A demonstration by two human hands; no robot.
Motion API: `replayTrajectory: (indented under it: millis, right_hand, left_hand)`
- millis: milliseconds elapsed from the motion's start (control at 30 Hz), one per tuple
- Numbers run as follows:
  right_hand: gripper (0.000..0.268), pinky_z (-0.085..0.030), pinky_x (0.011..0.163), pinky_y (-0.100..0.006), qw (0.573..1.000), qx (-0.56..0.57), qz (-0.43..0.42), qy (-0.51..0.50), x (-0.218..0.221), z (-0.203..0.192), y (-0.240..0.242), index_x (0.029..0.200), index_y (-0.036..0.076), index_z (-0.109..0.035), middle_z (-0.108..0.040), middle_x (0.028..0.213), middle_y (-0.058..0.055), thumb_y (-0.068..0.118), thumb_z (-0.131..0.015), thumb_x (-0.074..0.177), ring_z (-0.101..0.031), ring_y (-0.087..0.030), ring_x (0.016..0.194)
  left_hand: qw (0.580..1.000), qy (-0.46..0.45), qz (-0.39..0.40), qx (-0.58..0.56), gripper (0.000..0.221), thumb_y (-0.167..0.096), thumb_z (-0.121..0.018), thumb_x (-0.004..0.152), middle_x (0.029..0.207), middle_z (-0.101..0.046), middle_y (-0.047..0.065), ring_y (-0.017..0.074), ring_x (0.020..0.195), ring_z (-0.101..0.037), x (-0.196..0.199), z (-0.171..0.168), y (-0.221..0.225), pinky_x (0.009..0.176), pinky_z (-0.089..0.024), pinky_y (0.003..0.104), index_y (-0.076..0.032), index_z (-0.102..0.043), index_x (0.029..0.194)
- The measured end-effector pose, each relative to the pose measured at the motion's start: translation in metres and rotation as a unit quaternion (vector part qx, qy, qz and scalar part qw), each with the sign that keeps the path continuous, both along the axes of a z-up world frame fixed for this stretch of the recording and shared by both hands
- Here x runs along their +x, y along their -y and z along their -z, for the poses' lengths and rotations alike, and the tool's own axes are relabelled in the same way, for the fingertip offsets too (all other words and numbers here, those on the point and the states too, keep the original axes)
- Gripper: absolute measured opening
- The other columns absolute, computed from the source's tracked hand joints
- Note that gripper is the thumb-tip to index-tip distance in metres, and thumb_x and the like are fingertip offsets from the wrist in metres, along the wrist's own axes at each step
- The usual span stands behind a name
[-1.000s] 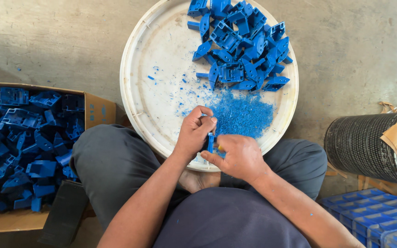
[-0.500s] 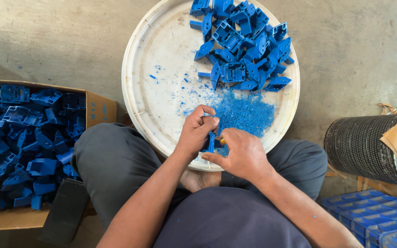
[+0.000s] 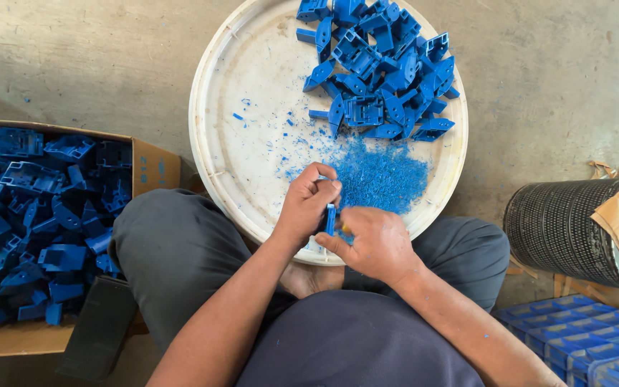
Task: The person trims excess plastic from blue components using a utility knife while working over a bucket lid.
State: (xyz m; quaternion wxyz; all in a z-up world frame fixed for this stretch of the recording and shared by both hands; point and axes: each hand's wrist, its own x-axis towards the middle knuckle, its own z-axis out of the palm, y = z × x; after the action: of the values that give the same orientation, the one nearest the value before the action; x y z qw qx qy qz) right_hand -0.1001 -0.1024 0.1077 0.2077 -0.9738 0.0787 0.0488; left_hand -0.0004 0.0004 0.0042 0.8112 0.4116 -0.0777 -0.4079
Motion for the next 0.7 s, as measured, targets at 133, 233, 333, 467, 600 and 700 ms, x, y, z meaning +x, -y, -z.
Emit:
replayTrajectory:
  millis: [133, 233, 333, 467, 600, 700]
  right_hand:
    - [0.054, -0.048, 0.053, -0.043, 1.000, 0.016, 0.014, 0.016, -0.0026, 0.0043, -0.0030, 0.068, 0.007, -0.061, -0.063, 0.063, -0.010, 0.057, -0.073, 0.086, -0.063, -0.030, 0.059]
    - [0.055, -0.049, 0.052, -0.042, 0.997, 0.034, 0.001, 0.076, 0.0003, 0.0035, -0.0006, 0.074, 0.006, -0.062, -0.064, 0.067, -0.010, 0.059, -0.072, 0.085, -0.064, -0.030, 0.059]
    - [0.057, -0.049, 0.052, -0.041, 0.996, 0.025, 0.001, 0.086, 0.0008, 0.0033, -0.0003, 0.074, 0.005, -0.061, -0.064, 0.068, -0.011, 0.060, -0.072, 0.084, -0.064, -0.029, 0.059]
    - [0.058, -0.049, 0.051, -0.042, 0.998, 0.025, 0.008, 0.063, 0.0005, 0.0054, 0.0002, 0.072, 0.005, -0.060, -0.064, 0.066, -0.010, 0.060, -0.072, 0.084, -0.064, -0.029, 0.058]
    - [0.058, -0.047, 0.052, -0.043, 0.999, 0.007, 0.007, 0.042, -0.0009, 0.0065, -0.0005, 0.068, 0.006, -0.059, -0.061, 0.062, -0.011, 0.060, -0.072, 0.085, -0.062, -0.031, 0.058]
    - [0.056, -0.048, 0.052, -0.042, 0.996, 0.030, 0.004, 0.078, -0.0005, 0.0052, -0.0013, 0.073, 0.006, -0.061, -0.062, 0.066, -0.010, 0.060, -0.070, 0.087, -0.063, -0.030, 0.059]
  left_hand:
    - [1.000, -0.013, -0.007, 0.026, 0.009, -0.006, -0.064, 0.096, 0.068, -0.059, 0.001, 0.0074, 0.064, -0.053, 0.0018, 0.0009, 0.0006, 0.059, -0.042, 0.026, -0.005, -0.058, 0.104]
    - [1.000, -0.011, -0.022, 0.019, 0.011, -0.006, -0.065, 0.096, 0.069, -0.059, 0.001, 0.0072, 0.065, -0.054, 0.0027, 0.0024, 0.0000, 0.062, -0.044, 0.025, -0.004, -0.059, 0.105]
    - [0.999, -0.006, -0.023, 0.030, 0.012, -0.006, -0.065, 0.096, 0.069, -0.059, 0.000, 0.0066, 0.065, -0.054, 0.0023, 0.0044, 0.0005, 0.061, -0.043, 0.025, -0.005, -0.059, 0.105]
    - [0.999, -0.006, -0.023, 0.028, 0.012, -0.006, -0.066, 0.096, 0.069, -0.057, 0.000, 0.0065, 0.065, -0.054, 0.0017, 0.0042, 0.0019, 0.060, -0.043, 0.025, -0.004, -0.059, 0.105]
    - [0.999, -0.003, -0.017, 0.044, 0.010, -0.006, -0.065, 0.096, 0.068, -0.060, 0.000, 0.0064, 0.063, -0.053, 0.0031, 0.0005, 0.0008, 0.059, -0.043, 0.025, -0.004, -0.059, 0.104]
    - [0.998, -0.005, -0.021, 0.056, 0.010, -0.005, -0.064, 0.095, 0.066, -0.060, -0.001, 0.0064, 0.063, -0.054, 0.0039, -0.0020, -0.0001, 0.059, -0.043, 0.025, -0.003, -0.060, 0.103]
